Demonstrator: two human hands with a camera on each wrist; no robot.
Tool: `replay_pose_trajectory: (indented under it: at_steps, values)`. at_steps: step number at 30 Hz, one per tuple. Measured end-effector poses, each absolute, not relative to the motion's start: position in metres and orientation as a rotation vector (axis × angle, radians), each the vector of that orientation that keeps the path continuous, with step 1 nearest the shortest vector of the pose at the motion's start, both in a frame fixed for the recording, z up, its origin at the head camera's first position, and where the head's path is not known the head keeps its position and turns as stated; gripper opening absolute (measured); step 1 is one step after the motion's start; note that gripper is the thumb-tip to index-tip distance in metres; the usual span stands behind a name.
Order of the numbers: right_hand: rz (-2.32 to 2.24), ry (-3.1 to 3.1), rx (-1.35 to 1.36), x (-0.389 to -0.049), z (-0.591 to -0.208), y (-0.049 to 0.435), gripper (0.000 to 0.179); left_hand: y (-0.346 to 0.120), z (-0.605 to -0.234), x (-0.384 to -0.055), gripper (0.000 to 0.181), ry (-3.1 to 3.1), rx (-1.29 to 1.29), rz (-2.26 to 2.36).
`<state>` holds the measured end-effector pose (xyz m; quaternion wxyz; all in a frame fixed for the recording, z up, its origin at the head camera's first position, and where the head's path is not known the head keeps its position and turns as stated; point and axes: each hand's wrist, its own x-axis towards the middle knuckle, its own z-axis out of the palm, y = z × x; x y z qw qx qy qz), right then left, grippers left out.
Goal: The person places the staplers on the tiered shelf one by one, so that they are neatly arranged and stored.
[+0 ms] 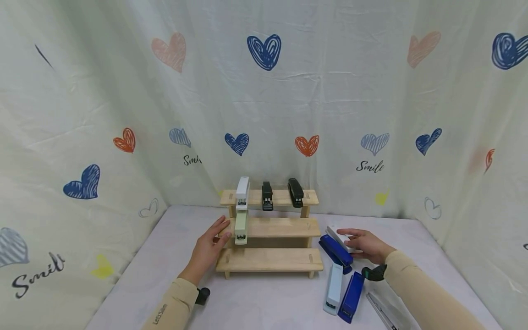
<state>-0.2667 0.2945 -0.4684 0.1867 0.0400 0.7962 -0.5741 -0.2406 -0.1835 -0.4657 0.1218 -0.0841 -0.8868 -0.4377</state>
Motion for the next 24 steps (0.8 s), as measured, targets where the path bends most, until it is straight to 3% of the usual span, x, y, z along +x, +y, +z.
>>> replay_pose_trajectory:
  at_steps: [24]
  values:
    - [-1.710, 2.244, 0.164, -0.261, -0.462, 0.309, 0.050, -0.184, -0.466, -0.242, 0.046, -2.595, -0.236, -1.274]
